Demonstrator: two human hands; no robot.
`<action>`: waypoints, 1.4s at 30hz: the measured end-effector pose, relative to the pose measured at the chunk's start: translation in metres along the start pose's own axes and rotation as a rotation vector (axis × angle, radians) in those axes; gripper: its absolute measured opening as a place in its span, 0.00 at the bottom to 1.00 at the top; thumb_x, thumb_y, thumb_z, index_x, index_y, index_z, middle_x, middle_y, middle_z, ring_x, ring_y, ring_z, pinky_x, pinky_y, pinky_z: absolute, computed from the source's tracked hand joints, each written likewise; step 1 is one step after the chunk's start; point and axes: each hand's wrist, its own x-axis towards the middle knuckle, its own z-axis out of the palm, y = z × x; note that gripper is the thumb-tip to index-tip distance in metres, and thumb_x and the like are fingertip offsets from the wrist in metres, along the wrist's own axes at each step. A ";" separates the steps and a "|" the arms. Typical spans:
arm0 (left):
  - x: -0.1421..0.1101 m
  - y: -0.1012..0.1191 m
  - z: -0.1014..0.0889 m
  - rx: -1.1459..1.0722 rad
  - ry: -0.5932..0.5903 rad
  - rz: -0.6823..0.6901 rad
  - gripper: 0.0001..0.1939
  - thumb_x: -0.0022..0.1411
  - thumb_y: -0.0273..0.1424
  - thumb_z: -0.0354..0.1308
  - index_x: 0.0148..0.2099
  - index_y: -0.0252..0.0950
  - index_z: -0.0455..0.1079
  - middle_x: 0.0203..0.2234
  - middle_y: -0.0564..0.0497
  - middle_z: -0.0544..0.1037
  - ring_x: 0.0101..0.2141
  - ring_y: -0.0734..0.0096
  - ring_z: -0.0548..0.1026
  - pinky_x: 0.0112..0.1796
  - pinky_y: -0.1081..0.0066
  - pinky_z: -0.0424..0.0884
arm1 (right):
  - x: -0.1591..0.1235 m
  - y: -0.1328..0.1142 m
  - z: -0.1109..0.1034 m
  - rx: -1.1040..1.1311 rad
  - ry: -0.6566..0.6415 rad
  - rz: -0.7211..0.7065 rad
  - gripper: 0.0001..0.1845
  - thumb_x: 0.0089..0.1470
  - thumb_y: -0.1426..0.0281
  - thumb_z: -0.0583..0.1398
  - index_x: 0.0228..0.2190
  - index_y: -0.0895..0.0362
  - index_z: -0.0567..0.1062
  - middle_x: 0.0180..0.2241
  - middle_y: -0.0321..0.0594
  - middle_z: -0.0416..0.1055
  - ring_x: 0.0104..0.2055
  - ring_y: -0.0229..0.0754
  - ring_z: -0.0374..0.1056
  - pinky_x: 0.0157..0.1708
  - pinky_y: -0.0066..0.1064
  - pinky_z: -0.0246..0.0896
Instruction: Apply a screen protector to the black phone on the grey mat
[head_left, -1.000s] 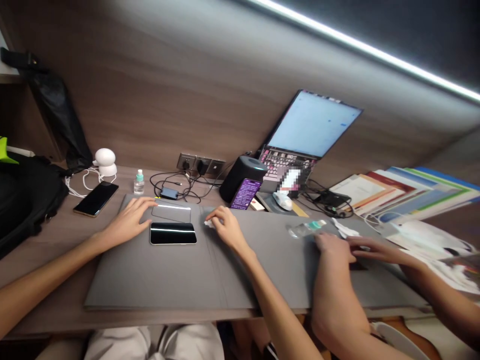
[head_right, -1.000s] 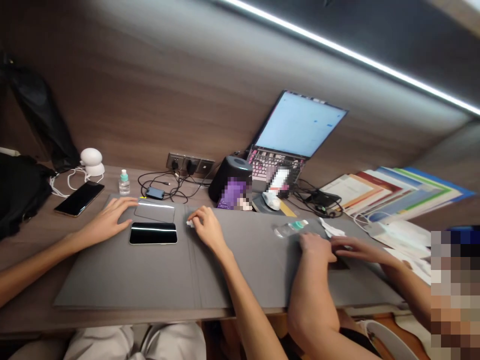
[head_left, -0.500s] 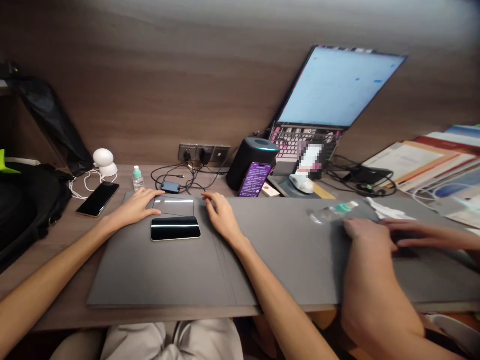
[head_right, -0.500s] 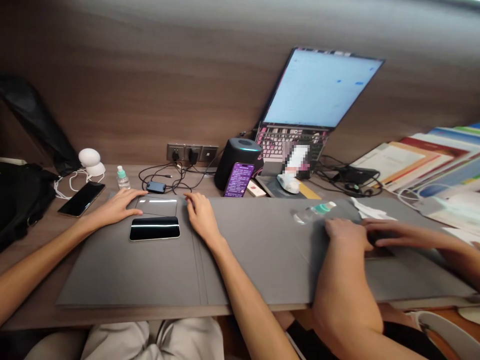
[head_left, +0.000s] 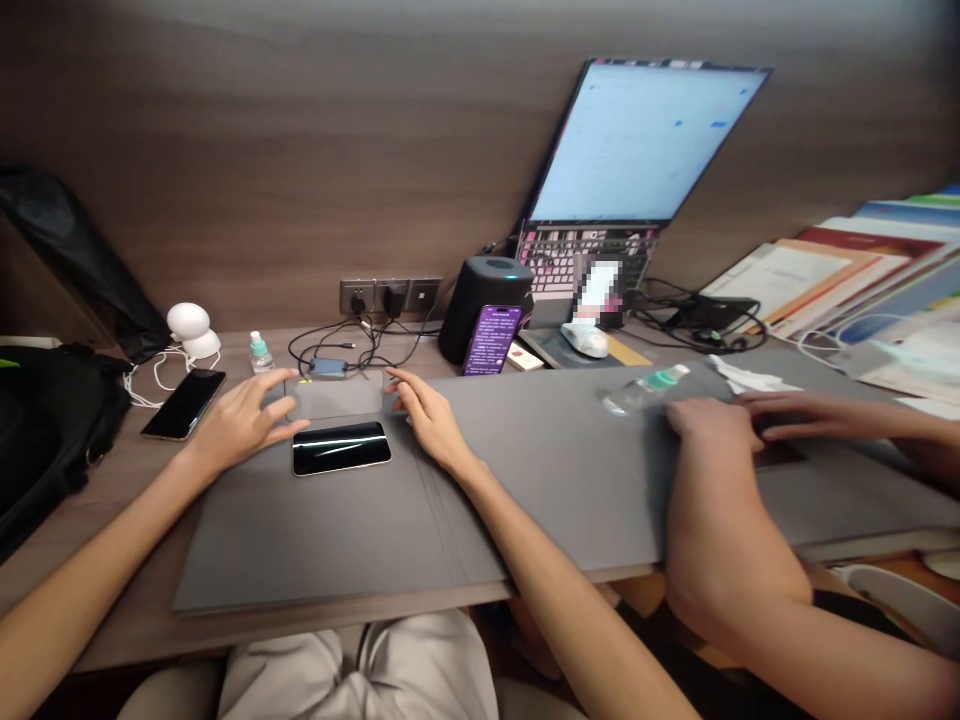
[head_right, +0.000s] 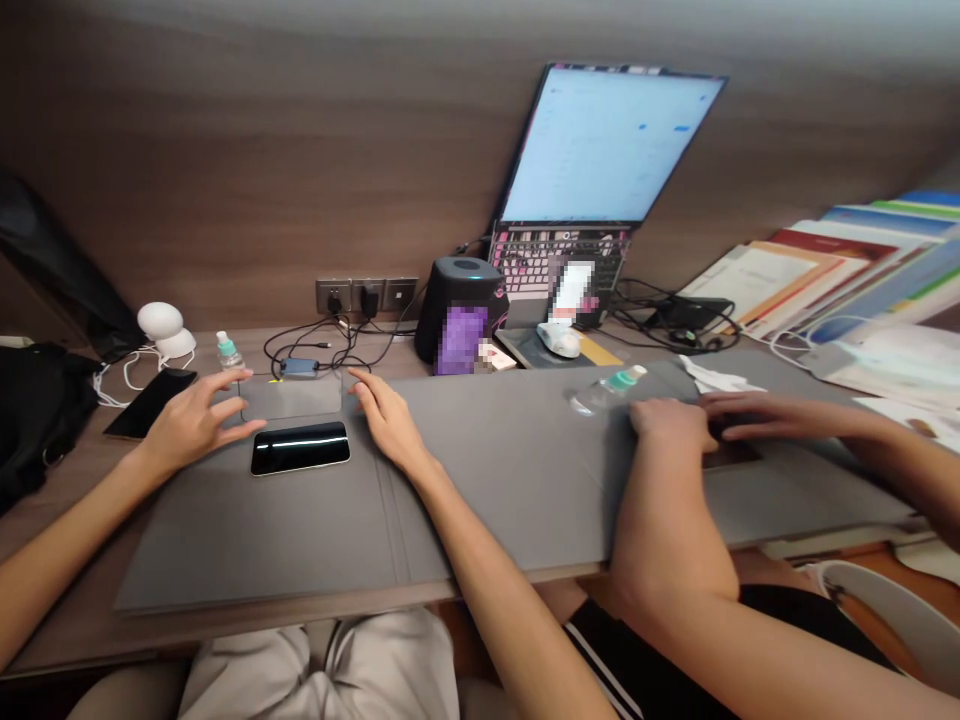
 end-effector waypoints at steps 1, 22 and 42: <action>-0.003 0.002 -0.001 -0.018 -0.008 0.007 0.13 0.72 0.46 0.62 0.44 0.44 0.67 0.64 0.43 0.72 0.60 0.53 0.76 0.59 0.51 0.74 | 0.000 -0.002 -0.001 0.074 -0.037 0.032 0.31 0.72 0.47 0.48 0.59 0.53 0.76 0.46 0.43 0.81 0.38 0.43 0.75 0.48 0.39 0.70; -0.015 0.003 0.017 0.218 0.259 0.407 0.20 0.75 0.24 0.55 0.60 0.55 0.65 0.65 0.49 0.73 0.49 0.67 0.83 0.44 0.67 0.82 | -0.003 -0.019 -0.020 0.449 -0.539 0.277 0.29 0.66 0.46 0.59 0.52 0.55 0.81 0.45 0.47 0.81 0.32 0.39 0.68 0.26 0.30 0.60; -0.011 0.031 0.019 -0.447 -0.297 -0.188 0.42 0.73 0.54 0.55 0.79 0.50 0.44 0.71 0.44 0.62 0.60 0.53 0.74 0.63 0.54 0.69 | -0.001 -0.014 -0.017 0.194 -0.453 0.124 0.37 0.53 0.59 0.71 0.63 0.48 0.71 0.62 0.45 0.72 0.61 0.51 0.68 0.60 0.48 0.64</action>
